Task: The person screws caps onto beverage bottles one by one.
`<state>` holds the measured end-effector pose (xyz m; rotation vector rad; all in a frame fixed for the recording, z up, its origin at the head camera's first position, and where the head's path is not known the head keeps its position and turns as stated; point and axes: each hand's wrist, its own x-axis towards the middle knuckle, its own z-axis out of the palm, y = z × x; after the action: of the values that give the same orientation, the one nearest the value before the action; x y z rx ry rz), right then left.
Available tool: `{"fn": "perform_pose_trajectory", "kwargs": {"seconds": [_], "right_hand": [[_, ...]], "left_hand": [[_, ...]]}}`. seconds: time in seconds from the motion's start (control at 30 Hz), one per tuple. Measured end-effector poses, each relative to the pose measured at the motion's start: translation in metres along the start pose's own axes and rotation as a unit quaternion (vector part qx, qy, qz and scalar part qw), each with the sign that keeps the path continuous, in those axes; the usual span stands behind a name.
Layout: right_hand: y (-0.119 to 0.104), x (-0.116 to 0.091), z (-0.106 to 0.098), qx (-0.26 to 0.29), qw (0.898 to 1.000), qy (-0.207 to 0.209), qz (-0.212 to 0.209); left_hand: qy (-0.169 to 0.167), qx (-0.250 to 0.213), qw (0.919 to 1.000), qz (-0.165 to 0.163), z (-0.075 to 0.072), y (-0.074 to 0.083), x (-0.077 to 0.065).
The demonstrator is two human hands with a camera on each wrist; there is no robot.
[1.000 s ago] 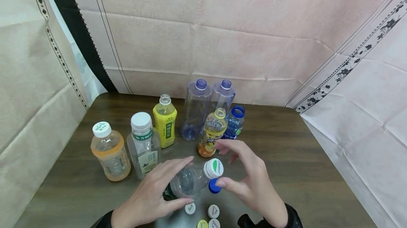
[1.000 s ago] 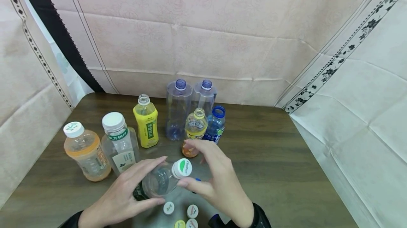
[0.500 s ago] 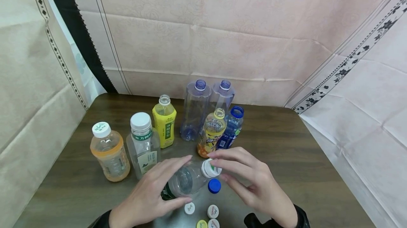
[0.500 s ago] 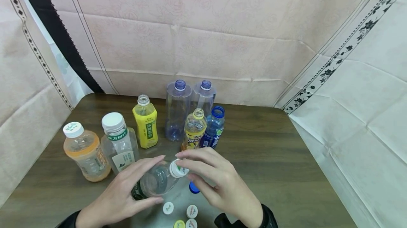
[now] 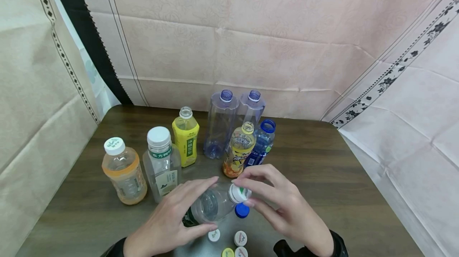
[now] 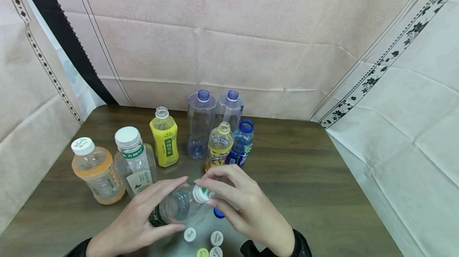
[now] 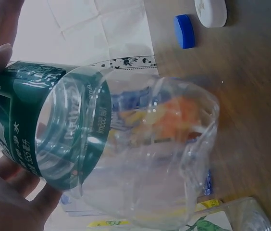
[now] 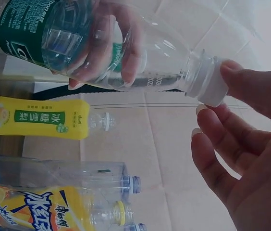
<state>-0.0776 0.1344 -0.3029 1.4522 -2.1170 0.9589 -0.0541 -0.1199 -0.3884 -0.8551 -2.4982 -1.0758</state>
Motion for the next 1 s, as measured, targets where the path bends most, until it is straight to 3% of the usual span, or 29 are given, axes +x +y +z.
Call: {"fn": "perform_pose_trajectory", "kwargs": {"seconds": [0.17, 0.43, 1.0], "right_hand": [[-0.0008, -0.0004, 0.0023, -0.014, 1.000, -0.006, 0.009], [-0.0010, -0.0021, 0.0048, -0.048, 0.999, -0.009, 0.014], [-0.0018, -0.0025, 0.0068, -0.076, 0.997, 0.000, 0.027]], "left_hand": [[0.002, 0.002, 1.0000, -0.008, 0.0009, 0.0003, -0.0004], [0.005, -0.006, 0.9999, 0.011, 0.0024, -0.0003, 0.0001], [0.012, 0.004, 0.9997, 0.019, 0.0028, 0.0037, 0.0004]]}}
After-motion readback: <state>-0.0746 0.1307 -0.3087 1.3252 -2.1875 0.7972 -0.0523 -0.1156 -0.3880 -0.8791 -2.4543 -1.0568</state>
